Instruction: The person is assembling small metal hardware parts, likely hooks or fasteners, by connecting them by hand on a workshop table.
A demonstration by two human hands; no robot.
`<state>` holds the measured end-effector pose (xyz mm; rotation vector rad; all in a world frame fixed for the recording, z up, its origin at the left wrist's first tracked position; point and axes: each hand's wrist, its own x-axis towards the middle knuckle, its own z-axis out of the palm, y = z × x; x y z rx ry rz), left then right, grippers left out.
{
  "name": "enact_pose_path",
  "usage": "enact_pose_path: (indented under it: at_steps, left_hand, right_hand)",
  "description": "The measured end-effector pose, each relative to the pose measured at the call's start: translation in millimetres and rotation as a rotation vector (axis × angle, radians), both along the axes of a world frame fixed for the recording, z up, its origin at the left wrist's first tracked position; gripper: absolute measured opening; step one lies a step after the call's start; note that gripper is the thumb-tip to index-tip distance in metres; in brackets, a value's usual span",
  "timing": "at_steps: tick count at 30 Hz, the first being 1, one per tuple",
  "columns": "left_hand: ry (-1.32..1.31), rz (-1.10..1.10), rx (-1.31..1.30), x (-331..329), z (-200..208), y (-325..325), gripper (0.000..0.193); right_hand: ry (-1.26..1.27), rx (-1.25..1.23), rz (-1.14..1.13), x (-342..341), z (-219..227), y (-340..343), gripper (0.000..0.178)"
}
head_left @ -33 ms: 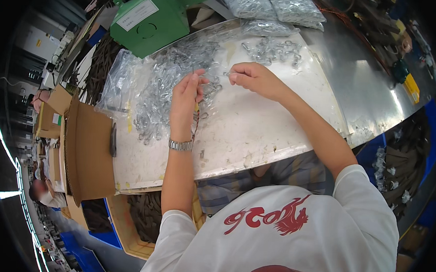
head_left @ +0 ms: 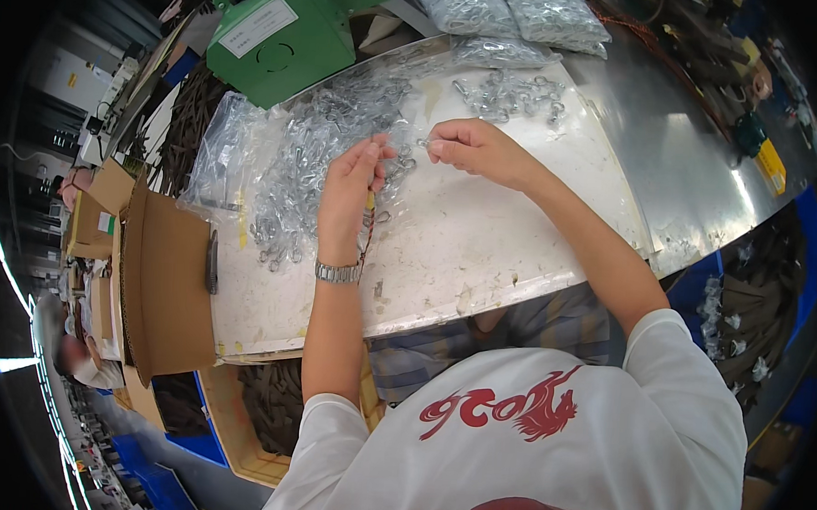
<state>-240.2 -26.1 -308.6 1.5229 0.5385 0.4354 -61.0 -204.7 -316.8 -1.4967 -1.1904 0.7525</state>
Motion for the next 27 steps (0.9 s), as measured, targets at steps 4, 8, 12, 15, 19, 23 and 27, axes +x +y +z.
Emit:
enact_pose_path:
  at_steps: [4, 8, 12, 15, 19, 23, 27]
  left_hand:
    - [-0.022, -0.351, -0.021, 2, 17, -19, 0.034]
    - [0.022, -0.416, 0.006, 4, 15, -23, 0.033]
    - [0.070, -0.297, 0.188, 10, 8, -37, 0.033]
    - [0.038, -0.111, 0.529, 13, -4, -47, 0.032]
    - [0.044, -0.009, 0.728, 17, -6, -54, 0.027]
    - [0.104, 0.015, 0.632, 12, 5, -38, 0.024]
    - [-0.041, 0.196, 0.317, 4, 11, -16, 0.023]
  right_hand:
    - [0.196, -0.026, 0.153, -8, 10, -5, 0.022]
    - [0.120, -0.038, 0.114, -1, -11, 2, 0.021]
    - [0.147, -0.023, 0.046, -4, -17, 6, 0.023]
    - [0.269, -0.094, 0.015, -10, -15, 6, 0.024]
    - [0.147, -0.189, -0.004, 0, -4, 1, 0.019]
    - [-0.042, 0.010, -0.354, 25, 5, -8, 0.024]
    - [-0.750, 0.344, -0.778, 31, 18, -9, 0.043]
